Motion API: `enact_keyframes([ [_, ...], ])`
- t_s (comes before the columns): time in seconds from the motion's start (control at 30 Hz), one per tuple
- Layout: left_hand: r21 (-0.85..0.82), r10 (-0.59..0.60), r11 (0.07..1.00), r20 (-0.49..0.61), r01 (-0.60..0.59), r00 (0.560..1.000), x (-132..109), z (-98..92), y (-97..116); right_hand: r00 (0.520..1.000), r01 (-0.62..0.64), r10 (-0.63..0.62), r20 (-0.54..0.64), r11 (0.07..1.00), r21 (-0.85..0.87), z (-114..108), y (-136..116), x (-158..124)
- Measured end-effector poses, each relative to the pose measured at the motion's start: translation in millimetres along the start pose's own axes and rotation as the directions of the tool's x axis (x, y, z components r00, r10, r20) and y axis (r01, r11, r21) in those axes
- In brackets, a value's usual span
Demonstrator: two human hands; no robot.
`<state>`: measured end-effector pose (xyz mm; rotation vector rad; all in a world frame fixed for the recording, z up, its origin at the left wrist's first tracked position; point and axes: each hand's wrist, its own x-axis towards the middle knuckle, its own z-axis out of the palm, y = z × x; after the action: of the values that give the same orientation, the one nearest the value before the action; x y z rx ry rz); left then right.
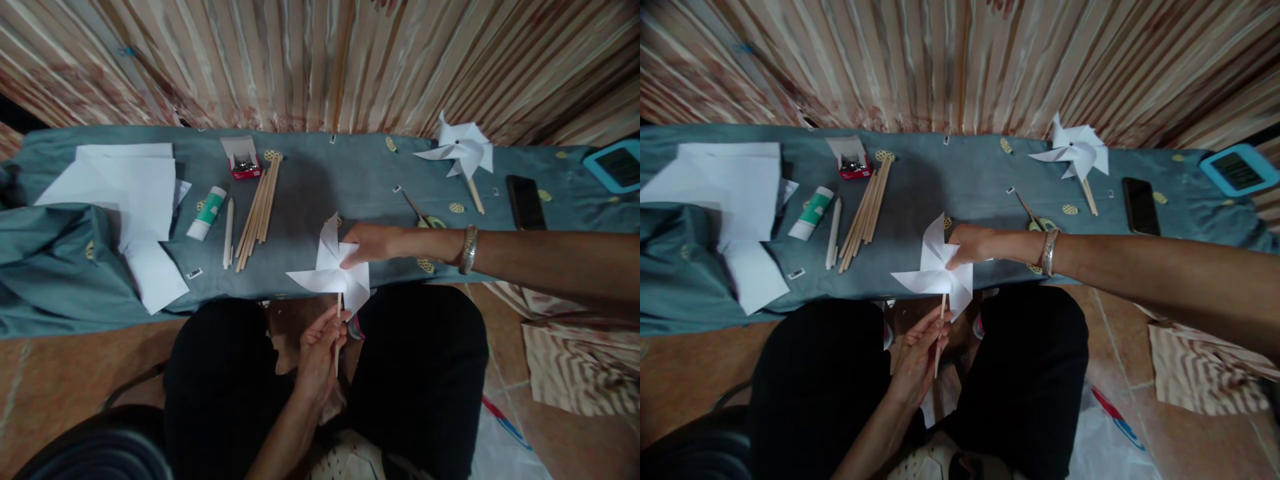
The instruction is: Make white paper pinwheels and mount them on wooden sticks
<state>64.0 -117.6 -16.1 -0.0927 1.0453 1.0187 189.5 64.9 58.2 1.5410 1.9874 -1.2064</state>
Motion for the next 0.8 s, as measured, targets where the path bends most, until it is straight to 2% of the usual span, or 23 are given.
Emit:
enact_keyframes([
  [0.23, 0.017, 0.013, 1.0, -0.007, -0.013, 1.0, 0.4, 0.1, -0.4, 1.0, 0.008, -0.008, -0.008, 0.997, 0.083, 1.8, 5.3, -0.9],
  [0.43, 0.034, 0.021, 0.999, 0.003, -0.021, 1.0, -0.2, 1.5, 0.6, 0.997, 0.064, -0.061, -0.053, 0.997, 0.041, 3.1, 11.0, 2.1],
  [0.57, 0.07, 0.04, 0.997, 0.011, -0.041, 0.999, 0.4, -1.0, 1.6, 0.986, 0.135, -0.131, -0.105, 0.99, 0.04, 13.1, 18.0, -10.6],
  [0.67, 0.118, 0.095, 0.988, 0.009, -0.096, 0.995, 4.2, -6.8, -0.2, 0.951, 0.27, -0.257, -0.173, 0.961, 0.056, 30.9, 25.9, -33.7],
  [0.8, 0.211, 0.199, 0.957, 0.026, -0.199, 0.98, 13.1, -16.1, -5.5, 0.85, 0.435, -0.43, -0.303, 0.899, -0.054, 62.2, 38.8, -68.5],
])
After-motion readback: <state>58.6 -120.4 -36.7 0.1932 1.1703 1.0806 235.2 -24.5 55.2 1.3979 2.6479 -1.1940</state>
